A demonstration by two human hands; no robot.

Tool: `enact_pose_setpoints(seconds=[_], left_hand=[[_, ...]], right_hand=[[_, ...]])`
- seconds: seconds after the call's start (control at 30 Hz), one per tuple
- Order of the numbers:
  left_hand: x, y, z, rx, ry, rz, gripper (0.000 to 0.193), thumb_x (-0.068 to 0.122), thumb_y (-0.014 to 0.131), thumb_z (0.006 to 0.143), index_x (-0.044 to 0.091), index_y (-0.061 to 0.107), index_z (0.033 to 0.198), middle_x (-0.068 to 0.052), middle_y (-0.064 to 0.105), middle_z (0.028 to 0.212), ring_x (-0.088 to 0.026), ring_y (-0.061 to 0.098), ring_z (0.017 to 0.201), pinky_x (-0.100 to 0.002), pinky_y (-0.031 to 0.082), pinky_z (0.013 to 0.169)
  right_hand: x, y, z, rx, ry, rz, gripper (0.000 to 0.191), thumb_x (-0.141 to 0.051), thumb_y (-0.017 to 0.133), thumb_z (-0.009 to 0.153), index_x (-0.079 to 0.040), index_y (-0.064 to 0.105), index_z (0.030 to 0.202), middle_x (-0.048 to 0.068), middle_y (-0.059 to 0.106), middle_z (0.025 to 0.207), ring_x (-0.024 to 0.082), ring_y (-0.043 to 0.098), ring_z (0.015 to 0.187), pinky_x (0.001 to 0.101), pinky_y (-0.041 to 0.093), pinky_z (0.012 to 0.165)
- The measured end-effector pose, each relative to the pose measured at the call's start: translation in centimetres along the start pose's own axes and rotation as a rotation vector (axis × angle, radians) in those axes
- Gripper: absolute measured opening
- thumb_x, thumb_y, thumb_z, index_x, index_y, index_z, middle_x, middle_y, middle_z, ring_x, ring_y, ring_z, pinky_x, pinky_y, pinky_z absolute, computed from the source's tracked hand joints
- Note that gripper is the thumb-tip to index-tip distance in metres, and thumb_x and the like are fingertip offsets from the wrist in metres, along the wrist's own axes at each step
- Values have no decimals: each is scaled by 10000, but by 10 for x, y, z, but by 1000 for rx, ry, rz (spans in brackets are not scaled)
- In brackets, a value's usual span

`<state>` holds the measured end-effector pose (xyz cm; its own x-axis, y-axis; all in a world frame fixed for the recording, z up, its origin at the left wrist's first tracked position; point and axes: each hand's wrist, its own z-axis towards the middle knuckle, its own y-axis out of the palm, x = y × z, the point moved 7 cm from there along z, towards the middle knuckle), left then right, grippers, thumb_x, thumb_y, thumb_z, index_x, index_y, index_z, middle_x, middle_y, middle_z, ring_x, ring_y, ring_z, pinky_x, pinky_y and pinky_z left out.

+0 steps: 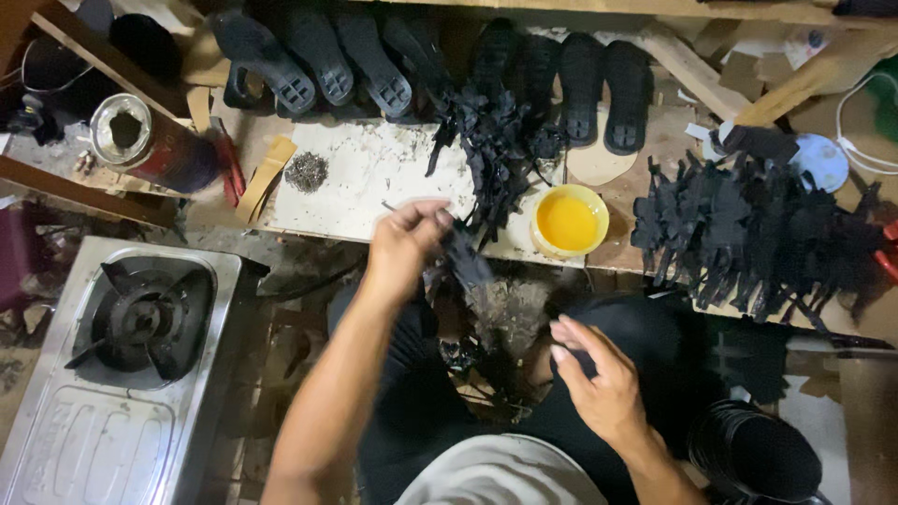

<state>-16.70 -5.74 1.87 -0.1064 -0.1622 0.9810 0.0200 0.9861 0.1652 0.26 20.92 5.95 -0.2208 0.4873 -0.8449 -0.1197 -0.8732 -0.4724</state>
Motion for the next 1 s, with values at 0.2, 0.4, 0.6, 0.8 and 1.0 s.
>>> enact_pose_setpoints(seconds=[0.2,0.4,0.6,0.8,1.0], left_hand=[[-66,61,-84,-79,-331,-298,146,186,696,955,44,725,966,15,723,845,-65,618,677,-241,513,592],[-82,53,-101,-50,-330,-526,167,162,674,985,9,732,1015,-37,698,834,-114,621,705,-262,527,644],[-59,22,-87,66,-258,-690,145,140,647,1008,-1,665,1039,-43,672,857,-150,636,768,-305,545,722],[-52,39,-105,-71,-284,-429,231,165,643,929,58,697,1127,-19,700,900,-108,640,794,-288,541,737],[-83,54,-117,-122,-242,-325,134,127,696,987,8,706,1045,-38,700,912,-119,628,797,-285,519,760]], right_hand=[[-24,32,10,22,-129,15,691,-112,778,862,45,466,1458,196,665,1280,260,692,1063,316,541,931],[32,57,-6,-116,361,476,644,-42,745,880,-8,494,1473,56,707,919,78,639,799,234,535,739],[42,54,-29,-144,353,475,607,-5,743,883,1,517,1446,52,701,903,74,643,799,222,533,738],[35,45,-29,-34,339,424,605,-4,727,885,3,504,1447,45,701,950,73,645,816,216,532,734],[27,54,-31,-64,324,393,607,-16,732,885,-5,505,1448,50,699,929,77,644,772,219,534,689]])
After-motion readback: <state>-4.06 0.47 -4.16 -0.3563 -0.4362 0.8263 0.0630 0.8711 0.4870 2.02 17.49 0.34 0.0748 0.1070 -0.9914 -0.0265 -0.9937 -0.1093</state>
